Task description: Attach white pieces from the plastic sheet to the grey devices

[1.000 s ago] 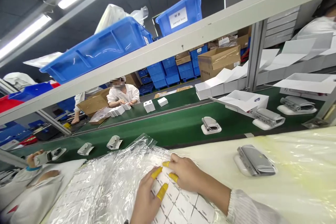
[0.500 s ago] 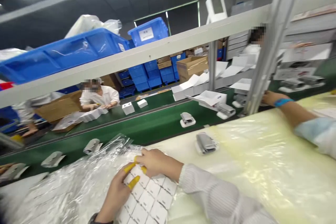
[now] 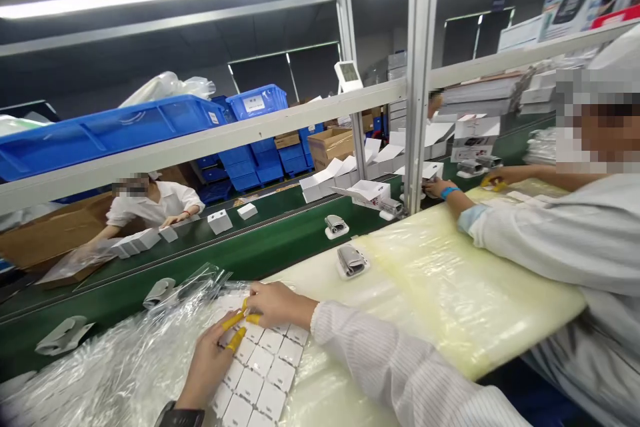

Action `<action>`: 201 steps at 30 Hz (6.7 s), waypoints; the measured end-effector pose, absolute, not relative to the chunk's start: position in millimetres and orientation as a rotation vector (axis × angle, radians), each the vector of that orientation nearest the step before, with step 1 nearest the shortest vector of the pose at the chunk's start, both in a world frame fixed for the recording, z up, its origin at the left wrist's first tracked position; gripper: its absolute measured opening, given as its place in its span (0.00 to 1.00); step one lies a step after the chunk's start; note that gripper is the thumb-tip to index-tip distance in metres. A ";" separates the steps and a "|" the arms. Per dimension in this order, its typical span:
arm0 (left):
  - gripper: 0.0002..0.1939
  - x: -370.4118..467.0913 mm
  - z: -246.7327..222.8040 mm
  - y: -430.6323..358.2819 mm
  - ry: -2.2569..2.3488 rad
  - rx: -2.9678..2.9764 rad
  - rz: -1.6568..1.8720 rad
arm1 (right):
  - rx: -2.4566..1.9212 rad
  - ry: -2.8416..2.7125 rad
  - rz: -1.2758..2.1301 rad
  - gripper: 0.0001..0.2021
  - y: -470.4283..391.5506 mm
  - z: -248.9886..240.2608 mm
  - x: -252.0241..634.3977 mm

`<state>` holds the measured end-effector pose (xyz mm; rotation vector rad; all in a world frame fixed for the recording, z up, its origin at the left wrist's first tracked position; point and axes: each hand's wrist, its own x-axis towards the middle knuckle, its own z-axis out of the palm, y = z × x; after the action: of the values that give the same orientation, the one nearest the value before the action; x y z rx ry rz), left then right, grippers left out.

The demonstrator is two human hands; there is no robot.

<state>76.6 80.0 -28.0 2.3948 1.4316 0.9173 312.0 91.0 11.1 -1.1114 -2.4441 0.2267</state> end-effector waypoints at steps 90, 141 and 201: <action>0.40 449.3 -22.3 297.8 0.612 2.492 0.608 | -1.560 -2.131 0.296 0.15 197.5 -26.7 674.3; 0.28 92.8 -2.2 32.8 1.387 2.505 0.738 | -1.234 -2.405 0.647 0.07 75.0 28.4 297.2; 0.36 157.8 30.9 212.0 1.580 2.321 0.288 | -1.258 -2.157 0.499 0.14 272.6 -30.2 366.8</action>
<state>157.8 212.0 30.9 2.3212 1.5795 0.2884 366.8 272.6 -30.2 -1.2581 -2.1573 0.4995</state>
